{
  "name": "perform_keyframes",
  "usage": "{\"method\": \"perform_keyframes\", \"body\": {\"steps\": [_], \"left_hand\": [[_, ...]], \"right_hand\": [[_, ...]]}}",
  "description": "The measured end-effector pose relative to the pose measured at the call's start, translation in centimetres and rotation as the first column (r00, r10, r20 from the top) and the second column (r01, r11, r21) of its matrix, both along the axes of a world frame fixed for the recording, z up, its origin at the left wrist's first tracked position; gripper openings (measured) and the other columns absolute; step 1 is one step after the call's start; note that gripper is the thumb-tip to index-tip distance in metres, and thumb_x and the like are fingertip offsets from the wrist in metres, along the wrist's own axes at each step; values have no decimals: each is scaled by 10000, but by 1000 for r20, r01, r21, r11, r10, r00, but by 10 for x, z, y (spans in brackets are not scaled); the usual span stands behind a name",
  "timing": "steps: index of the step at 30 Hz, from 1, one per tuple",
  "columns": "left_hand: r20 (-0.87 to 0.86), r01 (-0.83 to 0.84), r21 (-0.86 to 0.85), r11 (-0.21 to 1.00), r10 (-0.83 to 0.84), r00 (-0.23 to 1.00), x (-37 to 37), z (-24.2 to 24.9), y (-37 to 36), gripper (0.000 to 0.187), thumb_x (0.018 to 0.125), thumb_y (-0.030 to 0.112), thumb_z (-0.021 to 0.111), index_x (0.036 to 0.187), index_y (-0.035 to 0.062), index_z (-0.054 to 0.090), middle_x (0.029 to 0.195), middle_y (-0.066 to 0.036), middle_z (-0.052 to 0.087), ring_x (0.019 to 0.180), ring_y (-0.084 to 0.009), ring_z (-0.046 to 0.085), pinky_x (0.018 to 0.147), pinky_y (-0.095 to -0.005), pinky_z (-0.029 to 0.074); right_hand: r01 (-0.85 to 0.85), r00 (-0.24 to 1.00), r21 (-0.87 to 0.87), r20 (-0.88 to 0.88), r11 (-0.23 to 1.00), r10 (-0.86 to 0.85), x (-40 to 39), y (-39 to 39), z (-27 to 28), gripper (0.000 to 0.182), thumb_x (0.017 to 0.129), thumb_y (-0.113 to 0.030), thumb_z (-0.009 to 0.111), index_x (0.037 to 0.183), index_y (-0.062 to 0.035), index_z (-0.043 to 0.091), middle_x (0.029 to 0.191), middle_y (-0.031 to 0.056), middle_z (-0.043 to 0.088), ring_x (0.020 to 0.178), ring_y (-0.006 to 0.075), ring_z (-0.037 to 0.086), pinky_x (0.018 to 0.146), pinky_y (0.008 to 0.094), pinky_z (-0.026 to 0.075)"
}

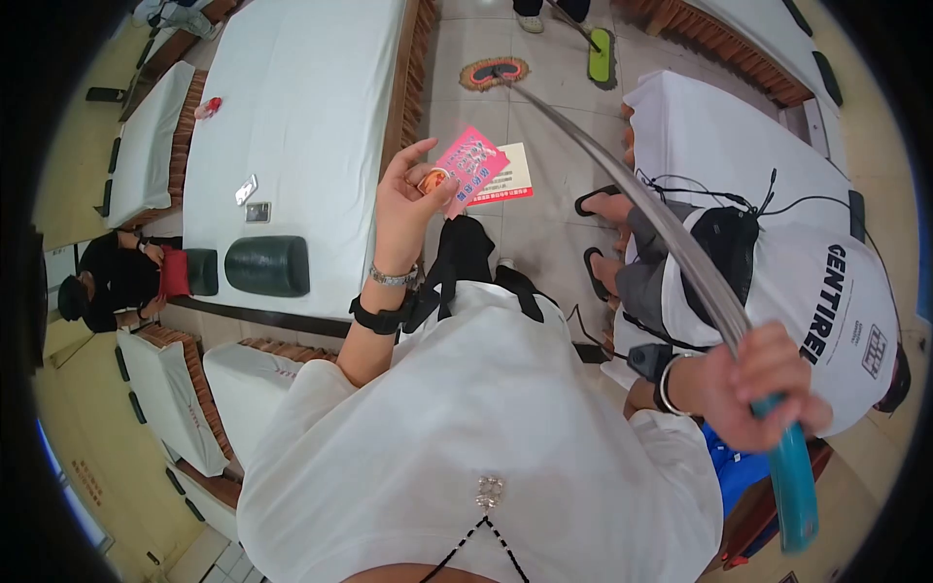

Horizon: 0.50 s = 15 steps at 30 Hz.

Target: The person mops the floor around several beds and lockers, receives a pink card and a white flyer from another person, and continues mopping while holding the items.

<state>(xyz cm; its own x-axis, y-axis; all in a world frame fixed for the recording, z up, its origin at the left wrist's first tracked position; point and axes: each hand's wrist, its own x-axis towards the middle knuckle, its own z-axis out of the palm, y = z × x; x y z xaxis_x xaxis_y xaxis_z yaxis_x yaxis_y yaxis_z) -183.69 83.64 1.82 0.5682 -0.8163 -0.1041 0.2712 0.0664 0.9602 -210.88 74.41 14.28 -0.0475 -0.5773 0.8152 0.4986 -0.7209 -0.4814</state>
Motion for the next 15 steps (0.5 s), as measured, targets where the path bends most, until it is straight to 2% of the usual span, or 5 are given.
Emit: {"method": "perform_keyframes", "body": {"steps": [4,7,10,11,15], "left_hand": [[78,41,10,999,-42,996,39,-3,-14,510,710,-31,626,1172,-18,412,825,-36,543,749,-76,537,669,-196,444],[109,17,17,1000,-18,994,74,-3,-23,491,708,-26,628,1160,-10,436,833,-32,535,754,-78,532,669,-199,446],[38,-46,46,998,44,998,105,-2,-29,447,712,-14,627,1129,-17,466,833,-30,535,760,-79,532,673,-206,446],[24,-52,39,998,51,998,116,-6,-30,385,731,23,618,1092,-30,492,868,-42,546,765,-78,531,677,-212,446],[-25,-117,20,993,118,993,148,-17,-42,345,747,50,620,1066,-19,506,806,-35,556,714,-71,539,593,-187,462]], "right_hand": [[42,998,-93,49,995,-37,27,5,17,109,813,-148,390,752,-82,329,468,20,344,375,110,300,426,273,256],[158,983,-113,109,981,-146,59,5,21,129,826,-188,410,791,-69,371,469,-5,337,369,97,302,436,254,270],[192,975,-170,142,967,-169,101,-5,30,168,840,-228,414,831,-61,392,482,-8,344,385,99,321,453,249,283],[90,990,-192,128,977,-66,113,-10,32,187,850,-250,409,852,-63,401,500,-7,356,398,98,336,464,247,288],[38,995,-232,96,972,-16,169,-21,33,171,855,-247,394,857,-76,395,511,-3,364,400,100,332,455,253,285]]}}
